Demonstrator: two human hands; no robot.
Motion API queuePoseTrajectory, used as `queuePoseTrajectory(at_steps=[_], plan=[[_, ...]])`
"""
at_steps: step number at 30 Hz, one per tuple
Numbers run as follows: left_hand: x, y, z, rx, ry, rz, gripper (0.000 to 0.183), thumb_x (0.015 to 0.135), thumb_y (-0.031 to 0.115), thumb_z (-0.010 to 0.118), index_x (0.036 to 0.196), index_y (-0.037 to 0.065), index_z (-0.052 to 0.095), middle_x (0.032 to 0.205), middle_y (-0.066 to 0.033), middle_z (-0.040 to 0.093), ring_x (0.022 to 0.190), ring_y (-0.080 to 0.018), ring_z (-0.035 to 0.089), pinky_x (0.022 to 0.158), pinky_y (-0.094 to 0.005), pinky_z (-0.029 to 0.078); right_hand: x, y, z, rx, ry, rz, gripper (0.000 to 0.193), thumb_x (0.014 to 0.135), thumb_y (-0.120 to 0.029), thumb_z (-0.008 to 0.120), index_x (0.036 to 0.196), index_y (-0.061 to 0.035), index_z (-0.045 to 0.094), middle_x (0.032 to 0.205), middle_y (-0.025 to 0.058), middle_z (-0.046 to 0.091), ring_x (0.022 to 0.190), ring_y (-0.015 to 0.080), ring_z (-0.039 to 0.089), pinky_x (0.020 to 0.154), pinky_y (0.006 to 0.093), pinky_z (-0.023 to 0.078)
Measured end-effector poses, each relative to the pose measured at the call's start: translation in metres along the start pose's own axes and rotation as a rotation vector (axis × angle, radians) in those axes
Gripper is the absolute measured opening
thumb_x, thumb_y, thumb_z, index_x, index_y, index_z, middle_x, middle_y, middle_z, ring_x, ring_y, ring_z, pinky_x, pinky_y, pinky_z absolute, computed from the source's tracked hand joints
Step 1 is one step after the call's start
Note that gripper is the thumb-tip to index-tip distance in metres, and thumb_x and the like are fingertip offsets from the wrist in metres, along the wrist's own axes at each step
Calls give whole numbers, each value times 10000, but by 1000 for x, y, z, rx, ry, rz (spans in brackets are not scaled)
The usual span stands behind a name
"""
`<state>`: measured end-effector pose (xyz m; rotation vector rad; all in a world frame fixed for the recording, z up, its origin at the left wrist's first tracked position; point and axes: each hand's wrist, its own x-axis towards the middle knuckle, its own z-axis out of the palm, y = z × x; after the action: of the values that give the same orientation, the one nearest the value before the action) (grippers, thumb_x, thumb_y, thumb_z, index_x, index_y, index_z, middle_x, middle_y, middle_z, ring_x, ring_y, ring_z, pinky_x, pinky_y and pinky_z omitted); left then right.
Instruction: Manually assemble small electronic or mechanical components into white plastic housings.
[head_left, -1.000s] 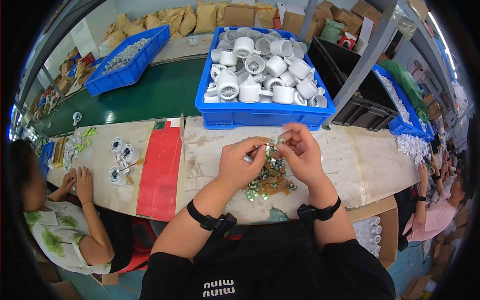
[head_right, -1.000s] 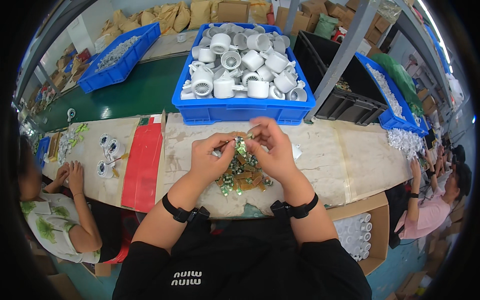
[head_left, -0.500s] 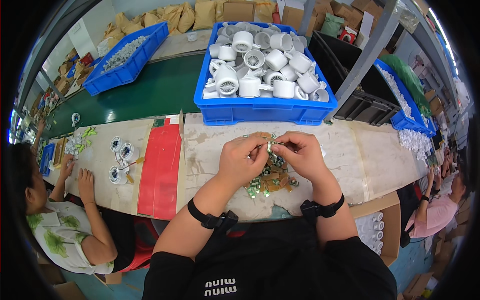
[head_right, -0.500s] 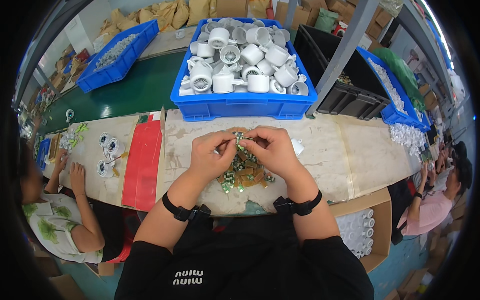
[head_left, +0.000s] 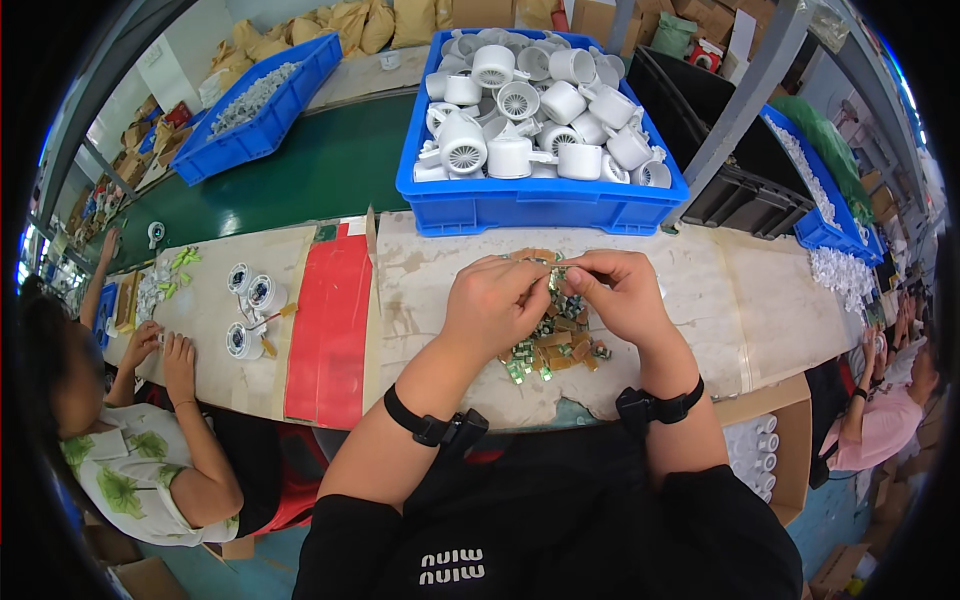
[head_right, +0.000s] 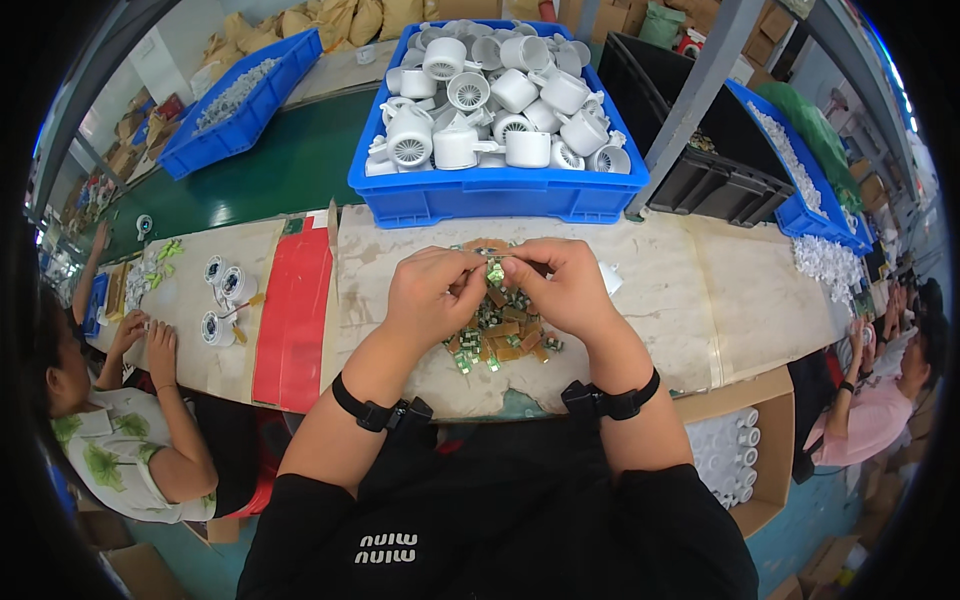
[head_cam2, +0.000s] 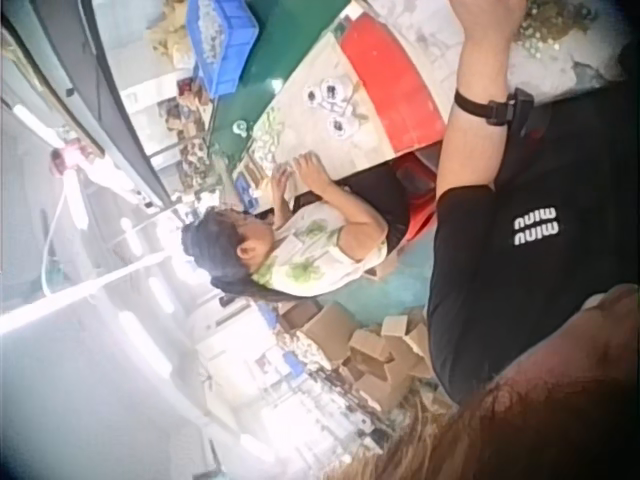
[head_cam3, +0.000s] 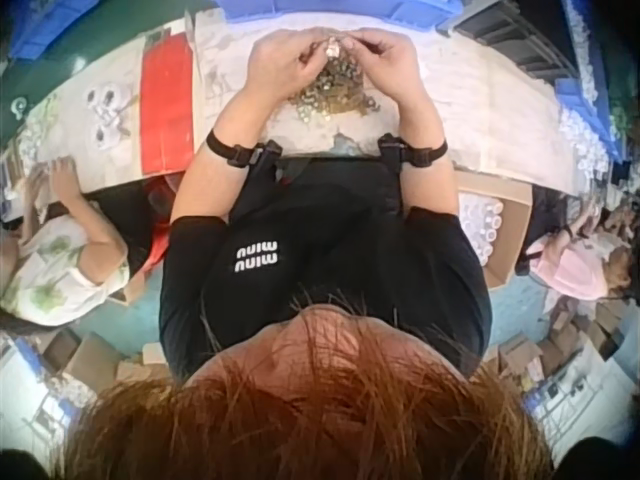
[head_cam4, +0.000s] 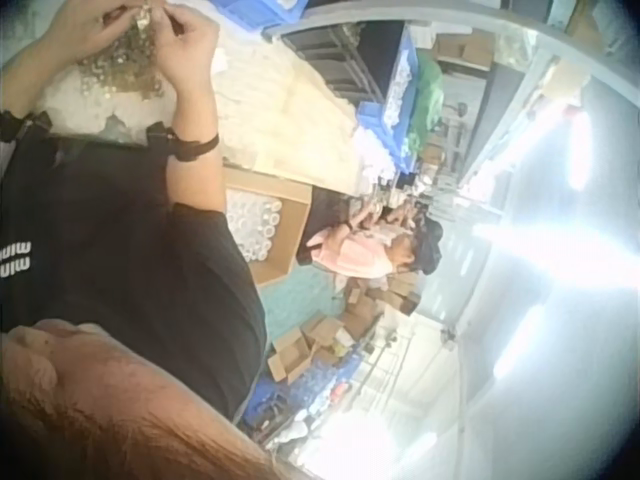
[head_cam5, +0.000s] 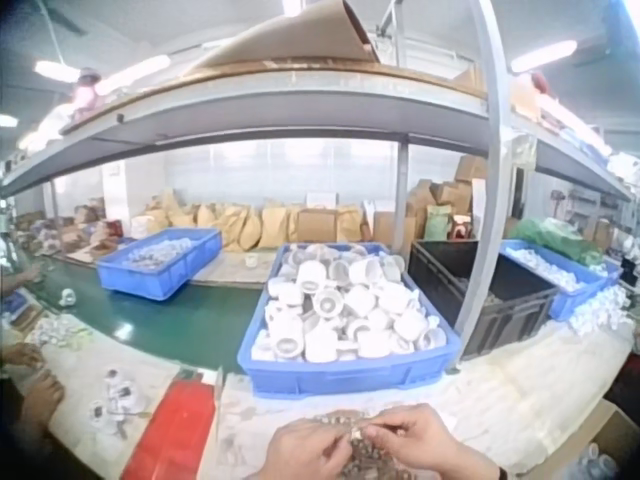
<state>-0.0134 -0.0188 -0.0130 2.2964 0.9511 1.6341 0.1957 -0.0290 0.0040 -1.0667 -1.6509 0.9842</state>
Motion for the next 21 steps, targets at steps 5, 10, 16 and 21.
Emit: queuePoseTrajectory(at_steps=[5, 10, 16, 21], plan=[[-4, 4, 0, -22, -86, -116, 44, 876, 23, 762, 918, 18, 750, 685, -77, 693, 605, -198, 680, 609, -329, 542, 1, -6, -4, -84, -30, 26, 140, 974, -115, 756, 1013, 10, 804, 791, 49, 759, 687, 82, 637, 635, 271, 519], [-5, 7, 1, -634, -175, -586, 58, 979, 12, 705, 972, -31, 744, 835, -67, 751, 746, -123, 717, 661, -270, 563, 1, -8, -7, -56, -56, 7, 133, 975, -116, 748, 985, 7, 801, 767, 44, 746, 661, 89, 630, 610, 274, 511], [-4, -1, -6, -595, -291, -503, 69, 972, 17, 706, 960, -42, 741, 909, -84, 745, 716, -127, 709, 665, -268, 561, -1, -11, -5, -116, -41, -103, 117, 963, -103, 751, 975, 6, 793, 743, 61, 725, 642, 116, 625, 604, 293, 503], [-5, -2, -7, -486, -275, -427, 61, 938, 16, 720, 927, -38, 745, 833, -78, 733, 693, -132, 706, 646, -275, 551, -2, -12, -5, -180, -66, -186, 95, 936, -67, 757, 983, 13, 783, 741, 98, 704, 650, 150, 632, 604, 308, 493]])
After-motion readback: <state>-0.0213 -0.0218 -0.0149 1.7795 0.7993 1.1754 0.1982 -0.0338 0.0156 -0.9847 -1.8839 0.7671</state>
